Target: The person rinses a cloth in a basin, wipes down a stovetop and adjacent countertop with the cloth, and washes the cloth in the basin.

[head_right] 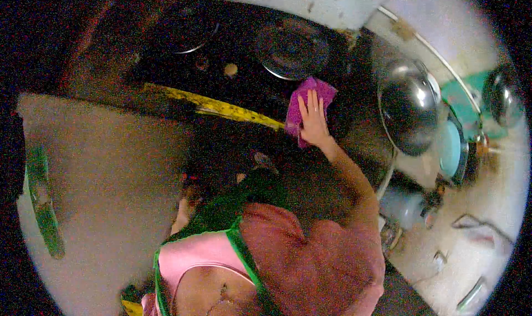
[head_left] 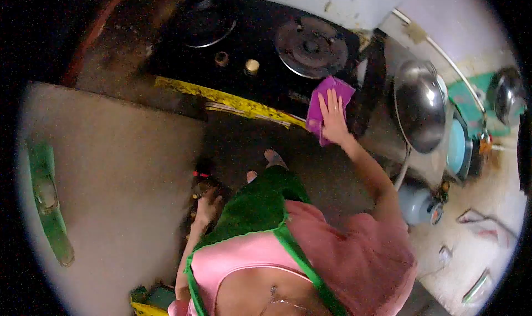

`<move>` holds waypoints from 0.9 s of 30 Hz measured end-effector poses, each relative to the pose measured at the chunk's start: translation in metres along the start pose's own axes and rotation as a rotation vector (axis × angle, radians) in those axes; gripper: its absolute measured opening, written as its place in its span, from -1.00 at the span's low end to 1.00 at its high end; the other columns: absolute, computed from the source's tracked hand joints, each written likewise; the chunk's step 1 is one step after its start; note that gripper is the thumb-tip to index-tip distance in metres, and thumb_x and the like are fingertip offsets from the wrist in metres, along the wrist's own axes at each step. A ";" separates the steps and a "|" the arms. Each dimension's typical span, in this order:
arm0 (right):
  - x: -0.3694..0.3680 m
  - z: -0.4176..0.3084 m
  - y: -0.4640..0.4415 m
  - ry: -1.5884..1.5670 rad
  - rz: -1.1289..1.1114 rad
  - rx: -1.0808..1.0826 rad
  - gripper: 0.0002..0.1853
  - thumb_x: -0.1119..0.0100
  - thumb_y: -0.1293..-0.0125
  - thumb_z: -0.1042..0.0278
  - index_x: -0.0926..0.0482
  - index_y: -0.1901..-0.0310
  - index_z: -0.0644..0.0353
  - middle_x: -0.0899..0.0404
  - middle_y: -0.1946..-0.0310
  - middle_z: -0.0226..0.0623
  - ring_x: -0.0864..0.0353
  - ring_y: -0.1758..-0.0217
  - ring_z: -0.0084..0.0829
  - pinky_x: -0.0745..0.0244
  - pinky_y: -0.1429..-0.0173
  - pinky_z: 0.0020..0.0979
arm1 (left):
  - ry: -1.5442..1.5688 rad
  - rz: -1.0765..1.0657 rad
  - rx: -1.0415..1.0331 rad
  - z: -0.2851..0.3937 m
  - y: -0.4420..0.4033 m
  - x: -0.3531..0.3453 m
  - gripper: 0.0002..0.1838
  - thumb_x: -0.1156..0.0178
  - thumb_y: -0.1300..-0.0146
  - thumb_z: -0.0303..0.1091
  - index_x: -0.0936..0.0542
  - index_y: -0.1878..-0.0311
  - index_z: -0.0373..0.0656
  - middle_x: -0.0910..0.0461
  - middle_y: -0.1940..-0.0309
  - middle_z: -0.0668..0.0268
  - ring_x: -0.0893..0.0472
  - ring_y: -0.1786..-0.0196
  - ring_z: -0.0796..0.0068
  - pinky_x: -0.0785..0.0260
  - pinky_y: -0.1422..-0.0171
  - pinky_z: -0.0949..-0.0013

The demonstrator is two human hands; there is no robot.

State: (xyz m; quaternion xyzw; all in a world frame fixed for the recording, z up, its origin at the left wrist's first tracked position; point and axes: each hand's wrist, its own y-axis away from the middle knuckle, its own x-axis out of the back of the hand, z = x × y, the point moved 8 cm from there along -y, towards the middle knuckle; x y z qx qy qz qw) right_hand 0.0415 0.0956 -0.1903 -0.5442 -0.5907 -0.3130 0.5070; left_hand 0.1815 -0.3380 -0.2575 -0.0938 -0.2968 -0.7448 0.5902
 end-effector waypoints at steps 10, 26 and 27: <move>-0.079 -0.104 -0.083 0.202 -0.307 0.582 -0.36 0.11 -0.01 0.56 -0.04 -0.21 0.36 0.07 -0.26 0.07 0.15 -0.36 -0.07 0.20 -0.36 -0.16 | 0.322 -0.036 0.514 -0.027 -0.002 -0.037 -0.64 -0.10 -0.13 -0.43 -0.40 -0.01 -0.32 -0.49 0.09 0.10 -0.49 0.08 0.44 -0.31 0.01 0.42; -0.219 -0.335 -0.361 0.339 -0.020 0.569 -0.45 0.21 -0.13 0.48 -0.04 -0.20 0.42 0.02 -0.24 0.09 0.08 -0.34 -0.05 0.13 -0.36 -0.14 | 0.459 0.162 0.383 -0.071 -0.026 0.076 -0.65 -0.07 -0.14 -0.45 -0.40 -0.03 -0.24 -0.53 0.18 0.17 -0.50 0.21 0.41 -0.34 0.12 0.39; -0.219 -0.346 -0.373 0.250 0.043 0.570 -0.46 0.20 -0.12 0.48 -0.07 -0.17 0.45 -0.06 -0.20 0.15 0.00 -0.31 -0.02 0.08 -0.34 -0.12 | 0.258 0.156 0.401 -0.079 -0.024 0.087 -0.67 -0.05 -0.17 -0.41 -0.40 -0.02 -0.25 -0.53 0.19 0.19 -0.49 0.21 0.43 -0.34 0.12 0.40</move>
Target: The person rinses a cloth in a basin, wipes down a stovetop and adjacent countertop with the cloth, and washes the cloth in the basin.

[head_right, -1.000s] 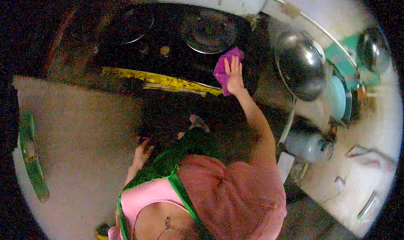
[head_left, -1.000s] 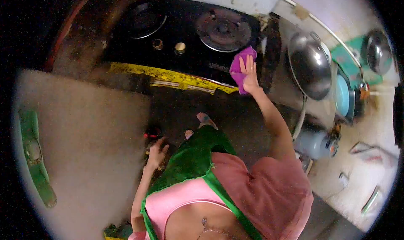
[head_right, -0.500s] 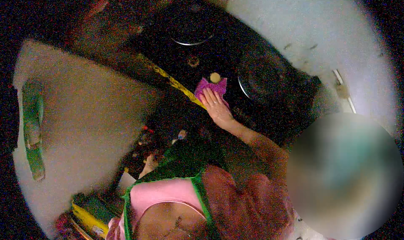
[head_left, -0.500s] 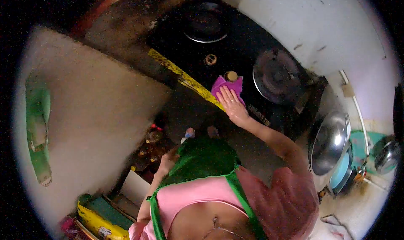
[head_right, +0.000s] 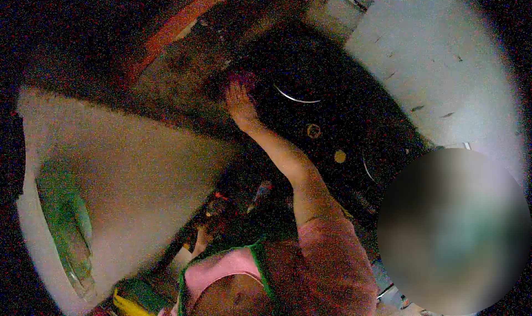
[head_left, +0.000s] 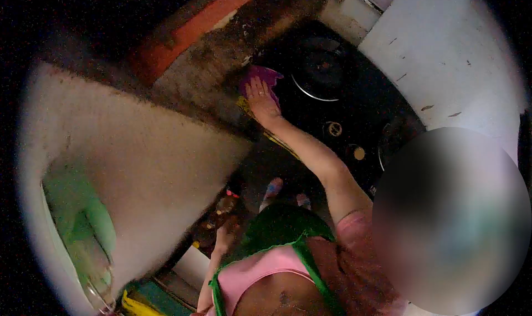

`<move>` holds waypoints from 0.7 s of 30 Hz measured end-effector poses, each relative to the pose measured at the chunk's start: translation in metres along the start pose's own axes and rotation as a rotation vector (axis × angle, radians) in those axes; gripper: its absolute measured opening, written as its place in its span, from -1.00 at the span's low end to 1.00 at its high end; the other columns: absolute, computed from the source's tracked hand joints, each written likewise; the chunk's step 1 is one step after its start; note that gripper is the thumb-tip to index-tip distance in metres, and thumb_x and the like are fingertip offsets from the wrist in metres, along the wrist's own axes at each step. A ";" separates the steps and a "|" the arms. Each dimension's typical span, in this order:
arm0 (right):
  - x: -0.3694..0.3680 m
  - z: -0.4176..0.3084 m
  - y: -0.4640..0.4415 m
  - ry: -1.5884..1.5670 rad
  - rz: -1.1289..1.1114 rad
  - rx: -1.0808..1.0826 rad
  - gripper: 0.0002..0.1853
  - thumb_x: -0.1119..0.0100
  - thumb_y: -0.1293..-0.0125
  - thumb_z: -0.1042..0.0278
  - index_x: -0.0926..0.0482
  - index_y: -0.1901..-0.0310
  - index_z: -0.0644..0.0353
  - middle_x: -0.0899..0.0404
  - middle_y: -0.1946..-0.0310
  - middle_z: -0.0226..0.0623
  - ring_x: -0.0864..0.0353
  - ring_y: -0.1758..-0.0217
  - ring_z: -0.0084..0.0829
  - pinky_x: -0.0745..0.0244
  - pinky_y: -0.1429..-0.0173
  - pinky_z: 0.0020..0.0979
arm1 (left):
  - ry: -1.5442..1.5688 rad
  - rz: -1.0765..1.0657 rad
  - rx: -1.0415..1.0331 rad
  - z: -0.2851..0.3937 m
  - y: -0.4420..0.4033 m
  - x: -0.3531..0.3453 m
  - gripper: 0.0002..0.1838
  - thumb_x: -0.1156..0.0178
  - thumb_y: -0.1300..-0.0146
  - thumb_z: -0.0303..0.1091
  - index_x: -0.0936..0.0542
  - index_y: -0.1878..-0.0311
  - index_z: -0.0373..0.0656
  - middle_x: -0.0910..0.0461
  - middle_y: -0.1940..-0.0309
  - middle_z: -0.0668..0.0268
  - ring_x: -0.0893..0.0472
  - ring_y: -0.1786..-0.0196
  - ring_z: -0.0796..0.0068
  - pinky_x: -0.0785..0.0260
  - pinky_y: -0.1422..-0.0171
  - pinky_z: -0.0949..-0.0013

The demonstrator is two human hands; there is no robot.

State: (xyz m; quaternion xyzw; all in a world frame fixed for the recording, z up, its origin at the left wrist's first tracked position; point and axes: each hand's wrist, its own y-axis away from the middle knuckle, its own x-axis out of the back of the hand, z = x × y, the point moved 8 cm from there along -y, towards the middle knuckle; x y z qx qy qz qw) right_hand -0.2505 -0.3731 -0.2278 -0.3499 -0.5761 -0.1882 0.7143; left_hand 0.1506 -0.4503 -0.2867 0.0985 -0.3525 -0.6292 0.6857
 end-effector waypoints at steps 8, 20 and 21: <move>-0.053 0.011 -0.083 -0.161 -0.463 -0.148 -0.57 0.20 -0.21 0.15 -0.37 -0.02 0.24 -0.21 -0.15 -0.08 -0.15 -0.25 -0.18 0.14 -0.35 -0.13 | 0.036 0.044 0.219 -0.055 0.010 0.039 -0.69 0.00 -0.22 -0.37 -0.39 -0.02 -0.26 -0.49 0.20 0.26 -0.46 0.17 0.44 -0.32 0.06 0.41; 0.025 0.079 0.070 -0.259 0.056 -0.318 -0.42 0.25 -0.25 -0.06 -0.17 -0.21 0.12 -0.02 -0.26 -0.10 0.04 -0.34 -0.15 0.15 -0.35 -0.14 | -0.062 -0.201 0.125 -0.038 -0.037 0.050 -0.69 -0.01 -0.21 -0.37 -0.40 -0.01 -0.25 -0.49 0.18 0.23 -0.46 0.14 0.42 -0.30 0.03 0.40; 0.038 0.071 0.088 -0.210 0.037 -0.274 -0.42 0.21 -0.24 -0.03 -0.16 -0.21 0.12 0.01 -0.27 -0.10 0.04 -0.34 -0.15 0.15 -0.35 -0.15 | -0.070 -0.227 0.102 -0.031 -0.045 0.050 -0.69 -0.01 -0.21 -0.38 -0.40 -0.01 -0.25 -0.49 0.18 0.23 -0.46 0.14 0.41 -0.30 0.03 0.40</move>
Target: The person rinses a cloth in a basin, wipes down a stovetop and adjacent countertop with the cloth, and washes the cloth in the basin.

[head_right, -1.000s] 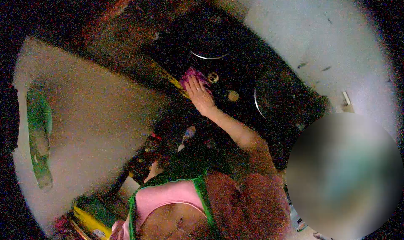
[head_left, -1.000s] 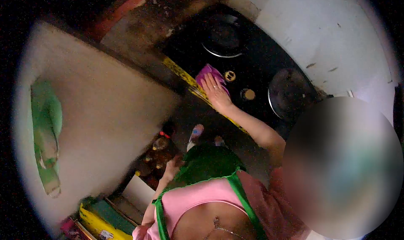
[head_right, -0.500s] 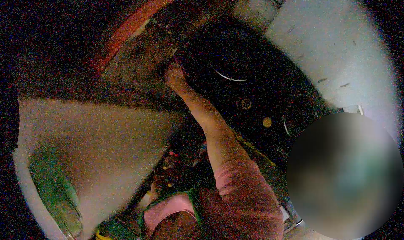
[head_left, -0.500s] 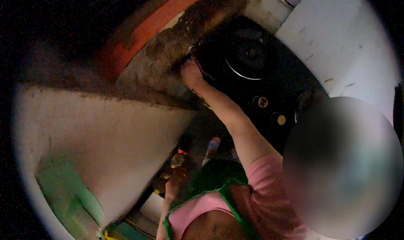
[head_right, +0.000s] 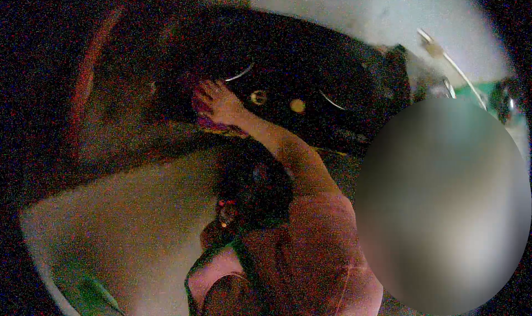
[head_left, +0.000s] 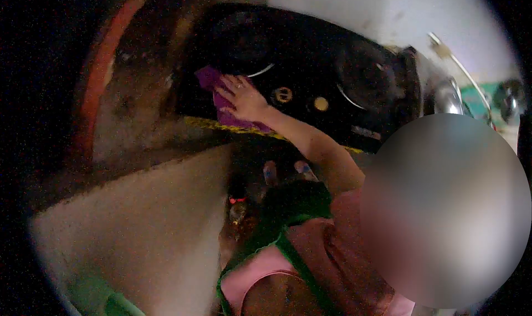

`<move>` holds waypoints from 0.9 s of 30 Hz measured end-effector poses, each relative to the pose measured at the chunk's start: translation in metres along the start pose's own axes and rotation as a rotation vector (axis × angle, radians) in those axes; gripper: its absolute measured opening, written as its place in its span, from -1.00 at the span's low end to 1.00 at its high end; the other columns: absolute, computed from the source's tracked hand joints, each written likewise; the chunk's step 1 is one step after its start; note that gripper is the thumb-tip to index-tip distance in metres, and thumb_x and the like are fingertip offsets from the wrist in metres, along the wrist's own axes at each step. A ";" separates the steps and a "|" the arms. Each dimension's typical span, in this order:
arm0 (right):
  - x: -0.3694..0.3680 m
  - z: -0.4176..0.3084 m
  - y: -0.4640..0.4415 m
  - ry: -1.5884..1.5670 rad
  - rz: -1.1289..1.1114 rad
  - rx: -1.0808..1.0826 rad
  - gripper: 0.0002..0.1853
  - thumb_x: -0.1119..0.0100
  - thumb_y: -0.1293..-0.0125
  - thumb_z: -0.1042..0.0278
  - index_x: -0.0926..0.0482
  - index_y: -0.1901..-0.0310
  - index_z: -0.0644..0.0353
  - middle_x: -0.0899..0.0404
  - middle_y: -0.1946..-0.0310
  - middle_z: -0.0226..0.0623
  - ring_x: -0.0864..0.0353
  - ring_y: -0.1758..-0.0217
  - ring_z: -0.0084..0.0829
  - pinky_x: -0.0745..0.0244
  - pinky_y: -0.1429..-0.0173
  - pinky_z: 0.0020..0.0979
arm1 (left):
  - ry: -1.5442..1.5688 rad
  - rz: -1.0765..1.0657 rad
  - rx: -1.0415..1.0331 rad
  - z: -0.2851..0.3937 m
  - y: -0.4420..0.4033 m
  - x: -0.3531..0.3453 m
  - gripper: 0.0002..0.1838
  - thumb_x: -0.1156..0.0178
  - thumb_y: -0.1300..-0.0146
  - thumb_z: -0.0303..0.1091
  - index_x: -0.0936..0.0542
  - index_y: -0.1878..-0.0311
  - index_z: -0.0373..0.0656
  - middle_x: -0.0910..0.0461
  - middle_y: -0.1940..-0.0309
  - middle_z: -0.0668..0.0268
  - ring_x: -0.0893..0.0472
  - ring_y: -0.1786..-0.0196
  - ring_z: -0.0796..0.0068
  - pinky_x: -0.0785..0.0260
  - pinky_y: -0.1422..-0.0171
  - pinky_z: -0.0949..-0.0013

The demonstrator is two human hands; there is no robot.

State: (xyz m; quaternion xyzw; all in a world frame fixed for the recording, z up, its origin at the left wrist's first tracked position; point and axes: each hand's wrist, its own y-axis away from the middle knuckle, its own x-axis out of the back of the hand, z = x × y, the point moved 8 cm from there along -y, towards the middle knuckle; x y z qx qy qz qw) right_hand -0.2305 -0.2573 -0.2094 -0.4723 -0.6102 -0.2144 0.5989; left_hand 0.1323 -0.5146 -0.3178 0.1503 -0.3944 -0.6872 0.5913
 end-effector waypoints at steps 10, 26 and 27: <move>0.111 0.010 0.228 -0.175 -0.004 -0.197 -0.45 0.05 -0.18 0.25 -0.13 -0.22 0.13 -0.06 -0.25 -0.15 -0.01 -0.32 -0.20 0.18 -0.37 -0.18 | -0.026 -0.175 -0.131 0.057 -0.022 -0.004 -0.69 -0.01 -0.21 -0.38 -0.40 -0.01 -0.25 -0.49 0.17 0.21 -0.45 0.12 0.39 -0.29 0.01 0.40; 0.159 0.291 0.337 -0.196 0.164 -1.285 -0.51 0.23 -0.27 0.10 -0.19 -0.05 0.38 -0.46 0.30 0.19 -0.48 0.24 0.08 -0.37 0.18 -0.05 | -0.603 -0.197 -0.100 0.129 0.060 -0.028 -0.62 -0.06 -0.19 -0.29 -0.40 -0.07 -0.20 -0.50 0.14 0.20 -0.45 0.05 0.42 -0.29 0.00 0.43; 0.162 0.299 0.340 -0.299 0.250 -1.382 -0.52 0.23 -0.27 0.06 -0.27 0.02 0.38 -0.45 0.24 0.18 -0.46 0.19 0.07 -0.35 0.12 -0.07 | -0.615 -0.195 -0.082 0.135 0.071 -0.034 -0.62 -0.06 -0.19 -0.29 -0.40 -0.07 -0.20 -0.50 0.14 0.20 -0.45 0.05 0.42 -0.29 0.00 0.43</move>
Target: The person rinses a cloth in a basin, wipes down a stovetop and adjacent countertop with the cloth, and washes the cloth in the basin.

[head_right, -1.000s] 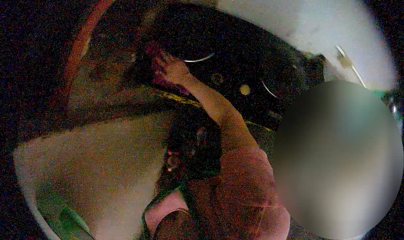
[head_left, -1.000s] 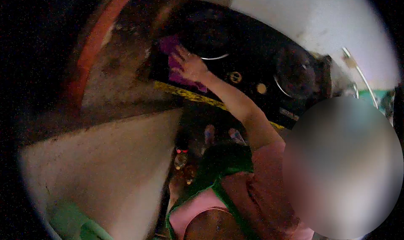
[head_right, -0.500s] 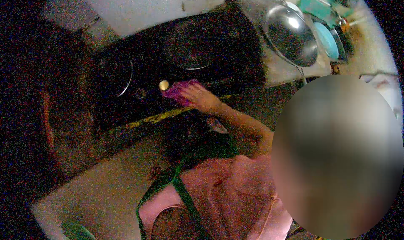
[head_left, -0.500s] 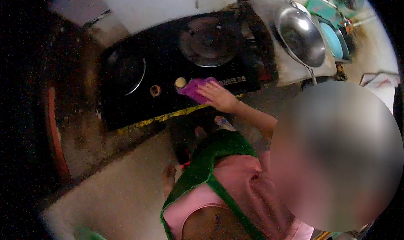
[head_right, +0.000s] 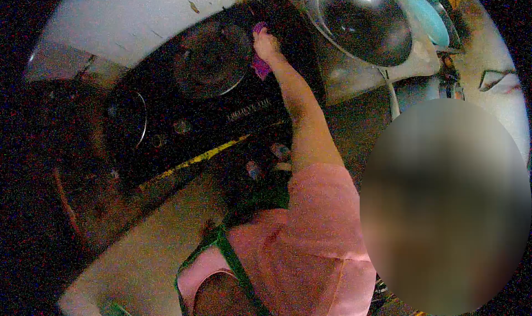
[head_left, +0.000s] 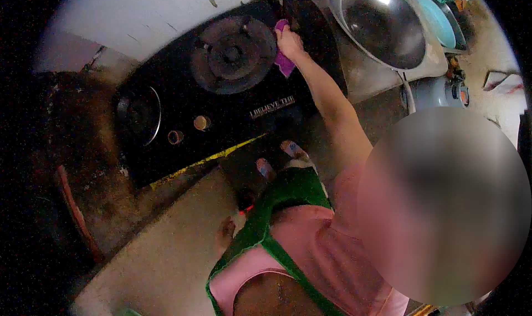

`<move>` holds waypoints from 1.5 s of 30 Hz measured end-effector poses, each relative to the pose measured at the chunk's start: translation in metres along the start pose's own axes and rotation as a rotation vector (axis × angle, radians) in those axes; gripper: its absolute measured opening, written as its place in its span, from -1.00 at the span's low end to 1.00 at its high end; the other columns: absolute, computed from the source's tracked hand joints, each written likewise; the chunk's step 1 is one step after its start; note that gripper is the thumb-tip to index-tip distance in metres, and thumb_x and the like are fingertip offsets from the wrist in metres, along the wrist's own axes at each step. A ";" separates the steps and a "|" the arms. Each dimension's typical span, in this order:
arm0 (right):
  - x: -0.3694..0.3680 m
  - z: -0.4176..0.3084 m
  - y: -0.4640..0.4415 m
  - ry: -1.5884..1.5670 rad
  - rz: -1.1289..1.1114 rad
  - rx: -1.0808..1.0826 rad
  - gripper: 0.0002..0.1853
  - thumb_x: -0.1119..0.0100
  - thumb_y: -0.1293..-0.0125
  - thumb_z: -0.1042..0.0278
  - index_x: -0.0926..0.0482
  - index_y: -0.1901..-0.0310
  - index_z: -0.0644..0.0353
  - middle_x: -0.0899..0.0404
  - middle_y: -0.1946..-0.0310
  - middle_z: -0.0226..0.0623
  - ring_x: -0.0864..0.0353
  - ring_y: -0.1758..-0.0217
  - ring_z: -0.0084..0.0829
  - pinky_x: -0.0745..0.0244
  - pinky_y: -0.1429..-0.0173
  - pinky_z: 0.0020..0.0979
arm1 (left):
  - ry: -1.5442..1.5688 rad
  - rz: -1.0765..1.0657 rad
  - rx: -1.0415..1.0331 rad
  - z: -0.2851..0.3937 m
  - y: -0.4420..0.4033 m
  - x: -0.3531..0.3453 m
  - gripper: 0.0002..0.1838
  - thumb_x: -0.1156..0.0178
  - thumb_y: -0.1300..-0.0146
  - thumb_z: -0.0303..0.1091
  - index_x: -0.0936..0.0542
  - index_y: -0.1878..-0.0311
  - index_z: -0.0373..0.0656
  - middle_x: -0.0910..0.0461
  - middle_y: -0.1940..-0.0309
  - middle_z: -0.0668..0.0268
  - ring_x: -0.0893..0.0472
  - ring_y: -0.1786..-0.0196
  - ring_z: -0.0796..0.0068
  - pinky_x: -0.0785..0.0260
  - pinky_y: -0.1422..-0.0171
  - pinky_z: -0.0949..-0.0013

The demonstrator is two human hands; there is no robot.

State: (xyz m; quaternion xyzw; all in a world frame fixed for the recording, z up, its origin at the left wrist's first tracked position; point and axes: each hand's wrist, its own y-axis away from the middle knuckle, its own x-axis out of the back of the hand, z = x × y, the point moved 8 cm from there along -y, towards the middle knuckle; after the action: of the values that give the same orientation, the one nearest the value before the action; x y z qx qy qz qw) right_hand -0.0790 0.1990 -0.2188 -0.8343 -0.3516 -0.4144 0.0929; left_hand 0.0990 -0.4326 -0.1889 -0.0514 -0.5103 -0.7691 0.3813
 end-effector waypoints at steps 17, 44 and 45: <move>-0.106 0.074 0.266 -1.238 0.340 -0.623 -0.62 0.07 -0.27 0.08 -0.36 0.05 0.21 -0.45 0.27 -0.36 -0.43 0.28 -0.46 -0.36 0.19 -0.41 | 0.206 0.051 -0.179 -0.011 -0.038 0.019 -0.57 0.00 -0.21 -0.18 -0.36 -0.10 -0.20 -0.46 0.08 0.21 -0.43 0.01 0.37 -0.26 -0.05 0.36; -0.511 -0.310 0.408 -1.117 -0.744 -0.003 -0.79 -0.06 0.06 0.49 -0.45 0.31 0.29 -0.47 0.37 -0.25 -0.44 0.24 -0.29 -0.38 0.10 -0.33 | 0.612 0.167 0.046 -0.165 -0.003 0.020 -0.47 0.09 -0.24 -0.01 -0.29 -0.15 -0.19 -0.41 -0.02 0.22 -0.39 -0.07 0.28 -0.21 -0.14 0.27; -0.469 -0.298 0.401 -1.203 -0.962 -0.079 -0.76 -0.04 0.10 0.53 -0.44 0.30 0.30 -0.47 0.35 -0.24 -0.46 0.22 -0.26 -0.37 0.05 -0.32 | 0.621 0.153 0.016 -0.150 -0.017 0.016 -0.46 0.10 -0.24 0.00 -0.28 -0.15 -0.19 -0.41 -0.02 0.22 -0.39 -0.07 0.28 -0.21 -0.14 0.26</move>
State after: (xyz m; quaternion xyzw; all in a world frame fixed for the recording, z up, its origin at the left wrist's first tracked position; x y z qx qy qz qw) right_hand -0.1914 -0.4679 -0.3287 -0.6739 -0.6507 0.1033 -0.3343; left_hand 0.1235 -0.5616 -0.2648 0.1503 -0.3702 -0.7132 0.5760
